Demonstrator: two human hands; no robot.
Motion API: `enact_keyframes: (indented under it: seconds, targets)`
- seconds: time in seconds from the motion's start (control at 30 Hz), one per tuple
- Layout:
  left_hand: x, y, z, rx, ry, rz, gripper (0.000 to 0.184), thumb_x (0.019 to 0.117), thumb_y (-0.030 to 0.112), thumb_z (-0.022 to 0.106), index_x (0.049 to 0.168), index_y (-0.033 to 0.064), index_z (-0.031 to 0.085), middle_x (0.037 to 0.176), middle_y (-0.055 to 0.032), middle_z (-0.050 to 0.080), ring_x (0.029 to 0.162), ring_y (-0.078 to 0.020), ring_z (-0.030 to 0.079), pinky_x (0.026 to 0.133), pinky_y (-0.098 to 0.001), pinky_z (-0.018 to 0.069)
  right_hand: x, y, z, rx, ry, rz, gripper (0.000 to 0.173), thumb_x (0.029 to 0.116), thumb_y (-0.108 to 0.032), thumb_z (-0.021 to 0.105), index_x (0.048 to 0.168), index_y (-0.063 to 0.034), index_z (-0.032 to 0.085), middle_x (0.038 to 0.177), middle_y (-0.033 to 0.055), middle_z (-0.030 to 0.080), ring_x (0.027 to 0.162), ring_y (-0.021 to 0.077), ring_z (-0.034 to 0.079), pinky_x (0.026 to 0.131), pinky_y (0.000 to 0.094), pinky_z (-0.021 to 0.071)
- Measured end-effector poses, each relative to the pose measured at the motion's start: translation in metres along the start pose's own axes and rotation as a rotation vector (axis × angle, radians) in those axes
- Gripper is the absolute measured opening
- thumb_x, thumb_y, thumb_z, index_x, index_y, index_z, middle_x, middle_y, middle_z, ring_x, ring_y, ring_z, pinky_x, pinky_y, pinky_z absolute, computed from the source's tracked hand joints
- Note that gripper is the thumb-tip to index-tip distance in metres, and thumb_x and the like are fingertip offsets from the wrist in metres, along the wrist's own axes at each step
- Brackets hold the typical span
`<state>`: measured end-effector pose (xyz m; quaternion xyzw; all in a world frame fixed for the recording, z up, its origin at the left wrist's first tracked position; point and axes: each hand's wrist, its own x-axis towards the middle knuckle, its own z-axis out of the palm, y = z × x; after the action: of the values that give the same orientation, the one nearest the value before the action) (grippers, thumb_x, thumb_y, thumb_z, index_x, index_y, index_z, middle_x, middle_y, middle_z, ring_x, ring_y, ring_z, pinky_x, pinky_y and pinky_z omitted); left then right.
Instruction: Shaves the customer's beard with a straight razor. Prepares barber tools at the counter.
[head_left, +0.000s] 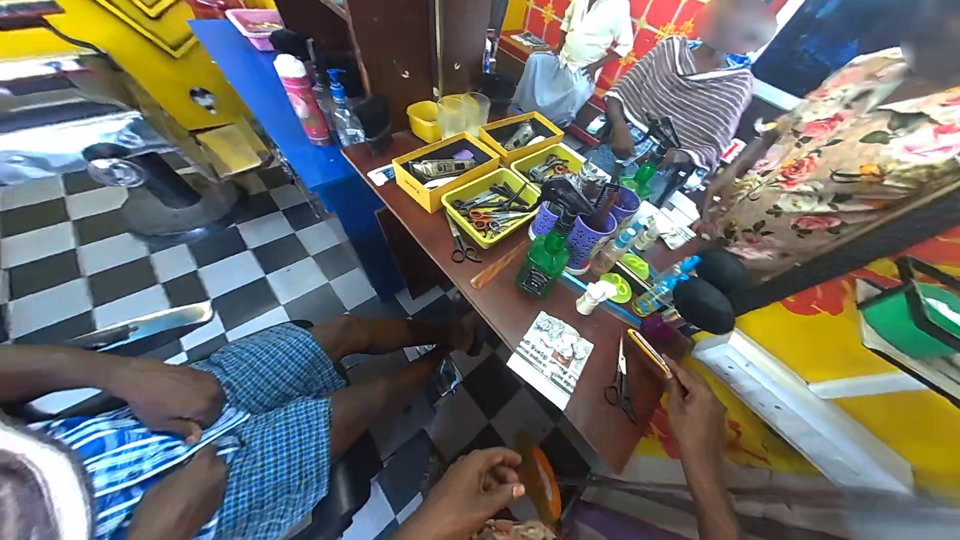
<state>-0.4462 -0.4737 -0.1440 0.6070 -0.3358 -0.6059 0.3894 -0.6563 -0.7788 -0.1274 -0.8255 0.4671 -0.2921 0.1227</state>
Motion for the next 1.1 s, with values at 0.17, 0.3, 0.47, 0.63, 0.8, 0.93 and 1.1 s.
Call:
enact_keyframes:
  seconds: [0.17,0.3,0.47,0.63,0.8,0.93,1.1]
  targets:
    - [-0.058,-0.01,-0.005,-0.075,0.264,-0.093,0.049,0.1007,0.027,0.066,0.141,0.0018,0.056,0.125,-0.0167,0.067,0.105,-0.0244,0.069,0.095,-0.0434,0.0558,0.0,0.021,0.026,0.021,-0.08,-0.155,0.03,0.0989,-0.002,0.055,0.124,0.0055,0.069,0.126,0.0297,0.066,0.116,0.0483,0.064,0.1,0.0633,0.05]
    - [-0.091,-0.027,0.0,-0.144,0.482,-0.138,0.047,0.101,0.028,0.064,0.14,0.0039,0.057,0.125,-0.0151,0.067,0.105,-0.0233,0.069,0.093,-0.0425,0.0568,0.002,-0.026,0.045,0.116,-0.034,-0.239,0.027,0.1011,-0.006,0.055,0.119,0.0056,0.071,0.129,0.0283,0.065,0.123,0.0451,0.061,0.108,0.0534,0.047]
    - [-0.11,-0.032,0.02,-0.26,0.571,-0.105,0.047,0.1011,0.026,0.065,0.139,0.0004,0.057,0.124,-0.0181,0.067,0.107,-0.0257,0.069,0.096,-0.0451,0.0553,-0.008,-0.158,0.054,0.485,-0.192,-0.517,0.026,0.1004,-0.006,0.059,0.119,0.0095,0.068,0.125,0.029,0.066,0.117,0.0347,0.066,0.102,0.0415,0.0537]
    - [-0.137,-0.034,0.015,-0.179,0.546,-0.013,0.048,0.1022,0.025,0.063,0.142,-0.0003,0.055,0.129,-0.0222,0.064,0.109,-0.0326,0.067,0.098,-0.0516,0.0526,-0.048,-0.257,0.074,0.756,-0.594,-0.705,0.033,0.0989,-0.007,0.062,0.128,0.0069,0.064,0.115,0.0187,0.071,0.097,0.019,0.072,0.083,0.033,0.0612]
    - [-0.224,-0.06,-0.018,0.158,0.711,-0.082,0.054,0.1001,0.031,0.067,0.145,0.0041,0.054,0.136,-0.0211,0.062,0.124,-0.0367,0.061,0.109,-0.0573,0.045,-0.108,-0.326,0.093,0.521,-1.384,-0.808,0.036,0.099,-0.012,0.065,0.135,-0.007,0.065,0.116,0.0101,0.074,0.098,0.0219,0.074,0.087,0.0432,0.0623]
    - [-0.344,-0.091,-0.045,0.482,1.225,0.043,0.036,0.0995,0.026,0.067,0.132,0.012,0.068,0.128,-0.0101,0.069,0.119,-0.0246,0.066,0.106,-0.0479,0.0513,-0.202,-0.393,0.123,0.527,-1.626,-0.964,0.032,0.0998,-0.015,0.065,0.13,-0.0053,0.068,0.114,0.0105,0.074,0.101,0.0215,0.073,0.093,0.0436,0.0592]
    - [-0.493,-0.114,-0.075,0.56,2.27,0.326,0.021,0.0994,0.011,0.06,0.111,-0.0035,0.07,0.102,-0.0097,0.072,0.088,-0.0101,0.069,0.08,-0.0276,0.06,-0.333,-0.468,0.17,0.376,-1.512,-1.091,0.027,0.1022,-0.022,0.059,0.117,-0.0062,0.075,0.105,0.013,0.076,0.097,0.0294,0.073,0.092,0.0547,0.0565]
